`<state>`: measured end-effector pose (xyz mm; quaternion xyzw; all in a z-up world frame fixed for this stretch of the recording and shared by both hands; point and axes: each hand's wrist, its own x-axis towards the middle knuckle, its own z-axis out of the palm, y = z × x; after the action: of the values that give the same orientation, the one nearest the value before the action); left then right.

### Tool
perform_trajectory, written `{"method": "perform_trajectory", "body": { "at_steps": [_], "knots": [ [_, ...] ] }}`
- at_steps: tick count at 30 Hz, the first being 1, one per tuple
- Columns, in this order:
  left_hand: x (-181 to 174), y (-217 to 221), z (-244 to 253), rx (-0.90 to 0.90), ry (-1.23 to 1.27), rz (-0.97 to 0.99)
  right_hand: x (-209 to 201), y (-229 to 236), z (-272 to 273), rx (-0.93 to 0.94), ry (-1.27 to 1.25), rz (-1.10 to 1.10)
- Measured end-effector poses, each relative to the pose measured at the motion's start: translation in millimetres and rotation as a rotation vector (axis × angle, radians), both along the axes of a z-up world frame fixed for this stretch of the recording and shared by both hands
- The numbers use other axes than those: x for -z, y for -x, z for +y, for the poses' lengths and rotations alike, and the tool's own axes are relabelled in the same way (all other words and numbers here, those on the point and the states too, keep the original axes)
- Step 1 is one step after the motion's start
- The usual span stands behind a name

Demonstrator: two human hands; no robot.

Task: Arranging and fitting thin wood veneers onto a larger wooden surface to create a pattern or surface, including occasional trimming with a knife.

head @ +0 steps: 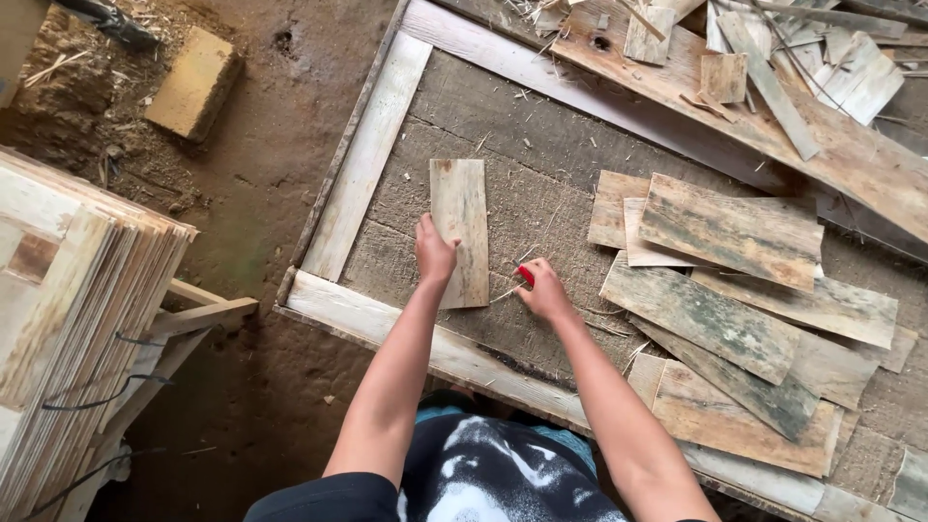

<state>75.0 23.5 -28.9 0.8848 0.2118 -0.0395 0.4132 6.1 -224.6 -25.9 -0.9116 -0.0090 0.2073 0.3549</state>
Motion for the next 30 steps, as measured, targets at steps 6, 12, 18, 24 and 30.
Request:
{"method": "perform_trajectory", "body": {
  "at_steps": [6,12,18,24,30],
  "knots": [
    [-37.1,2.9,-2.3,0.138,-0.127,0.153,-13.3,1.2,-2.6,-0.147,0.120,0.060],
    [-27.2,2.4,5.8,0.222,-0.240,0.219,-6.4,4.5,-13.5,-0.225,0.208,0.077],
    [-52.2,1.5,5.8,0.317,-0.459,0.002,-39.4,-26.5,-40.1,0.323,0.217,-0.049],
    [-45.1,-21.6,-22.6,0.628,-0.494,0.067,-55.1,-79.5,7.2,0.168,0.119,0.097],
    [-37.5,-31.3,-31.5,0.665,-0.527,0.178,-89.1,-121.2,67.7,0.047,0.045,0.325]
  ]
}}
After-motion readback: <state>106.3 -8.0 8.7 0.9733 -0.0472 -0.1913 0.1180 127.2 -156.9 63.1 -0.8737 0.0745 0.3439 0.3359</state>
